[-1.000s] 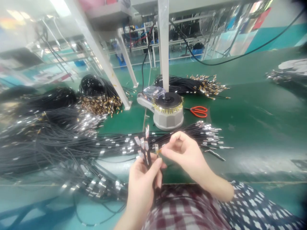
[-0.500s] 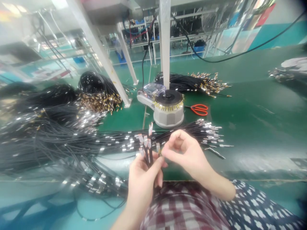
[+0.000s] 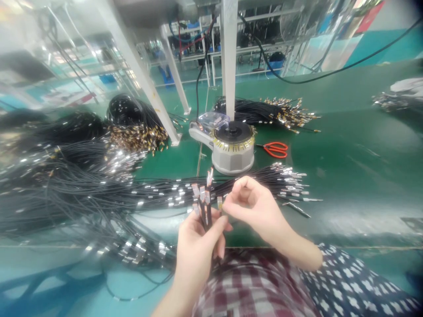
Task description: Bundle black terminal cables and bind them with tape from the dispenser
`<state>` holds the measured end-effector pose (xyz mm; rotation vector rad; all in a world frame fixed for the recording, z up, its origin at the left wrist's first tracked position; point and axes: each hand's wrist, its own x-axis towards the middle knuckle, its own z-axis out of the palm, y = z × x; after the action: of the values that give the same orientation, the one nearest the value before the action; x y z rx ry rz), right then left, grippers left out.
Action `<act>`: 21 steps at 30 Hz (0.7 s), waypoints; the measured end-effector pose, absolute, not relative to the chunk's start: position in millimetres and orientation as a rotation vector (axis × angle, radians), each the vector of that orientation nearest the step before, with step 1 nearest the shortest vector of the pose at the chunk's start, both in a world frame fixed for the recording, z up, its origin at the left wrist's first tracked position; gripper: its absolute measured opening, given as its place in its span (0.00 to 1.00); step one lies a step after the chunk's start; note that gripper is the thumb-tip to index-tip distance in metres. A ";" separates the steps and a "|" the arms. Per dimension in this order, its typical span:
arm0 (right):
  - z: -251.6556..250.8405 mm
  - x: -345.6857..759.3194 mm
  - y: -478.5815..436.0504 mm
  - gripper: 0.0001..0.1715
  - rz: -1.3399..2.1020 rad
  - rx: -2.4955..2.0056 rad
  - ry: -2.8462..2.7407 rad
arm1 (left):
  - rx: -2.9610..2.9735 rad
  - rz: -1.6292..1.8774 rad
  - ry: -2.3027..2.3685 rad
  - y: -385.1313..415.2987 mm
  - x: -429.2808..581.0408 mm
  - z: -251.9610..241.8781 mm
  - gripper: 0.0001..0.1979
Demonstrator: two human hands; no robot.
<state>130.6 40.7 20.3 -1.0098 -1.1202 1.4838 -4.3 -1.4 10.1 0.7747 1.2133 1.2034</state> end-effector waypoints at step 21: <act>19.2 137.2 45.6 0.19 1.605 -0.945 -1.138 | 0.810 1.276 1.246 -5.1 -2.0 12.9 0.07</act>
<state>137.2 45.6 19.2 -0.9446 -1.1380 1.6046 -2.0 -5.1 12.9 0.8100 1.2456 1.2761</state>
